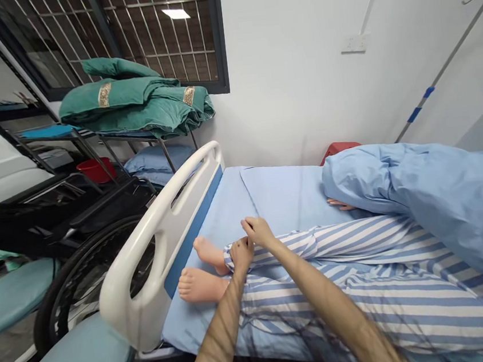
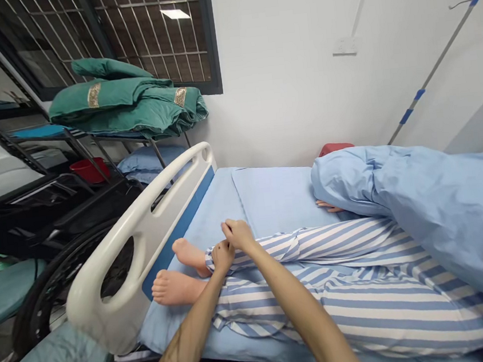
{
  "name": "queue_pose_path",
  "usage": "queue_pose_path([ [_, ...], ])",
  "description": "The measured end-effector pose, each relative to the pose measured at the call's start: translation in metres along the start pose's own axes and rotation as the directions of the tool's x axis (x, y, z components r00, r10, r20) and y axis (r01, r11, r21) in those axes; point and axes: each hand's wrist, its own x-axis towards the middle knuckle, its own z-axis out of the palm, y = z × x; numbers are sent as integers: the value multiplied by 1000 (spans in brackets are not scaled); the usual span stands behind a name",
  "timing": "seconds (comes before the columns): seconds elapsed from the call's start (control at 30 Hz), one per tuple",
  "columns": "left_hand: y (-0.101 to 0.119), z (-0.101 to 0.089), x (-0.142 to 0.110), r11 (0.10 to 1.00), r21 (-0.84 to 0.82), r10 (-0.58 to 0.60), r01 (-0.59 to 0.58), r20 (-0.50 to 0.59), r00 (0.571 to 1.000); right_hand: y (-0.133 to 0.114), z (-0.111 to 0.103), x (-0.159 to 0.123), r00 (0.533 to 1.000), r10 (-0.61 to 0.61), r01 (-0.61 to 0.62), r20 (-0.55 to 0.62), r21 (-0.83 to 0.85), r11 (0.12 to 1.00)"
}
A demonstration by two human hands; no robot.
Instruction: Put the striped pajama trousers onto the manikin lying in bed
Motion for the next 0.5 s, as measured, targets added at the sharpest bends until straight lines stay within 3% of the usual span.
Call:
queue_pose_path([
  [0.1, -1, 3, -2, 999, -40, 6, -7, -11, 1000, 22, 30, -12, 978, 209, -208, -23, 25, 978],
  [0.17, 0, 0, 1, 996, -84, -12, 11, -13, 1000, 34, 42, -18, 962, 272, -271, -26, 38, 962],
  [0.37, 20, -18, 28, 915, -402, -73, 32, -87, 994, 47, 42, -12, 965, 258, -244, -43, 205, 948],
  [0.5, 37, -3, 23, 914, -405, -43, 16, -58, 997, 54, 46, -8, 956, 283, -245, -72, 328, 912],
])
